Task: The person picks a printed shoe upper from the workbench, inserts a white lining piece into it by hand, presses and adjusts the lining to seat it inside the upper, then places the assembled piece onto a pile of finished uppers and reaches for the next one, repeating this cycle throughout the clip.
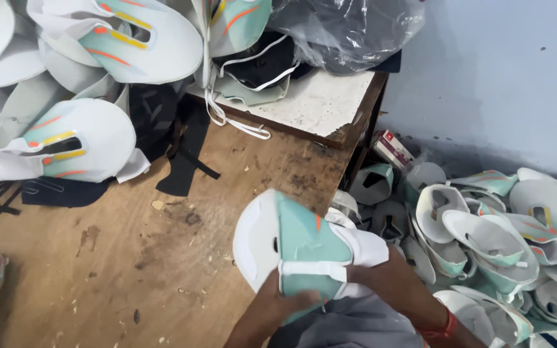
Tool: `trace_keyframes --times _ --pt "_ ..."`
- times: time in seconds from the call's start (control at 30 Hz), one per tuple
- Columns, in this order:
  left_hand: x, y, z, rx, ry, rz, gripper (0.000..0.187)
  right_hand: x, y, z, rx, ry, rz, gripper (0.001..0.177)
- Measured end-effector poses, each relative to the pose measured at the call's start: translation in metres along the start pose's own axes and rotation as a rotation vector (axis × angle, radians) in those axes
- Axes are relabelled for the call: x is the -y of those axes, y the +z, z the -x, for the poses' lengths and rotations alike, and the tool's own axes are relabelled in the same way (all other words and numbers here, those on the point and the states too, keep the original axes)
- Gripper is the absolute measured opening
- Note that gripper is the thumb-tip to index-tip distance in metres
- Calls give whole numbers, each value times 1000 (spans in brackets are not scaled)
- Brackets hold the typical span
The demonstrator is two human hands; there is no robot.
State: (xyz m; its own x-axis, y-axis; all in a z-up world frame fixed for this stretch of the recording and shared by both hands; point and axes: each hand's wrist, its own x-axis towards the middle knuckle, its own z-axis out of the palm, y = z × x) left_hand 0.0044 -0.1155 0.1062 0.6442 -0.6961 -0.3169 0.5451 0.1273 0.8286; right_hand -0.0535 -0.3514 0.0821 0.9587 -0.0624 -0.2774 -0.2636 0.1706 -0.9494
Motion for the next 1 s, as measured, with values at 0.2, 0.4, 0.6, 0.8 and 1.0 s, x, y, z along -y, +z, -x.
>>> trace_keyframes --times 0.2,0.4,0.6,0.8,1.0 --pt "20 -32 1 -227 36 -161 45 -37 -48 -18 -60 92 226 46" --pt "-47 -39 -23 -512 675 -1117 42 15 -24 -14 -236 -314 480 13" --pt "12 -83 -92 -524 816 -2065 61 33 60 -90 234 -1146 1228 39" --pt "44 -90 -105 -438 594 -1822 71 -18 24 -174 102 -848 1603 31" --pt "74 -92 -132 -530 392 -1865 56 -6 21 -166 131 -635 1548 20"
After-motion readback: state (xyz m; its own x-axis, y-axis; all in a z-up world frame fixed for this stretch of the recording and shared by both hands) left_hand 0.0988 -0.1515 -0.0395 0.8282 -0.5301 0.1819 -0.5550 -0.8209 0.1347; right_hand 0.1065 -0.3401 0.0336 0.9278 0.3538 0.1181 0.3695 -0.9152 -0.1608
